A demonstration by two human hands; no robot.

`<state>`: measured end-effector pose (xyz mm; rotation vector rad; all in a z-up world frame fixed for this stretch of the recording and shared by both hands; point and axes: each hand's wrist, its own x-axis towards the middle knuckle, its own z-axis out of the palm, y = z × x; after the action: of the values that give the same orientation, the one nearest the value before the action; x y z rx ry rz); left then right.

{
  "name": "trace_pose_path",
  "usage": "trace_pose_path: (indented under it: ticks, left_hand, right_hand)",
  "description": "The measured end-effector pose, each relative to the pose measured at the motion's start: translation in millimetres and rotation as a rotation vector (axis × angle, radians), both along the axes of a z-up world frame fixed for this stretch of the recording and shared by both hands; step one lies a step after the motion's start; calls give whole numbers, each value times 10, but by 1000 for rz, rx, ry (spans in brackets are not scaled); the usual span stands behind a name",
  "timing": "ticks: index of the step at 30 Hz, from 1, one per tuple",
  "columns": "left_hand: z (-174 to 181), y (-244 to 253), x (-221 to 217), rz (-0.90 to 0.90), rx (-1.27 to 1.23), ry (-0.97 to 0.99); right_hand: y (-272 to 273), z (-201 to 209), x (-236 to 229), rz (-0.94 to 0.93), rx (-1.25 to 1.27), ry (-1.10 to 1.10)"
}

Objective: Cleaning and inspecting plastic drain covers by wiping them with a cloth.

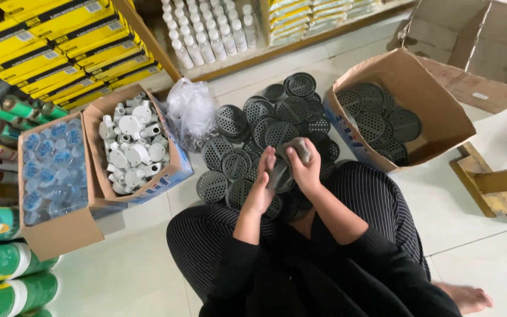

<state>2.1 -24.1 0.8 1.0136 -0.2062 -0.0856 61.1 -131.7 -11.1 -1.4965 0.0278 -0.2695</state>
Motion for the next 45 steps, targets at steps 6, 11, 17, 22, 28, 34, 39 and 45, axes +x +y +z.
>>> trace_pose_path:
  ticks: [6, 11, 17, 22, 28, 34, 39, 45]
  left_hand:
    - [-729, -239, 54, 197, -535, 678]
    - [-576, 77, 145, 91, -631, 83]
    - [-527, -214, 124, 202, -389, -50]
    - [-368, -242, 77, 207, -299, -89]
    - [-225, -171, 174, 134, -239, -106]
    - [-233, -3, 180, 8, -68, -167]
    - [-930, 288, 122, -25, 264, 74]
    - [-488, 237, 63, 43, 911, 8]
  right_hand:
    - [122, 256, -216, 296, -444, -639]
    - [255, 20, -574, 453, -559, -643]
    - [168, 68, -102, 263, -402, -401]
    - [259, 200, -227, 282, -358, -453]
    - [299, 108, -156, 396, -507, -691]
    - [-13, -516, 418, 213, -213, -209]
    - [-98, -802, 277, 161, -224, -77]
    - [-20, -333, -145, 325, -606, -469]
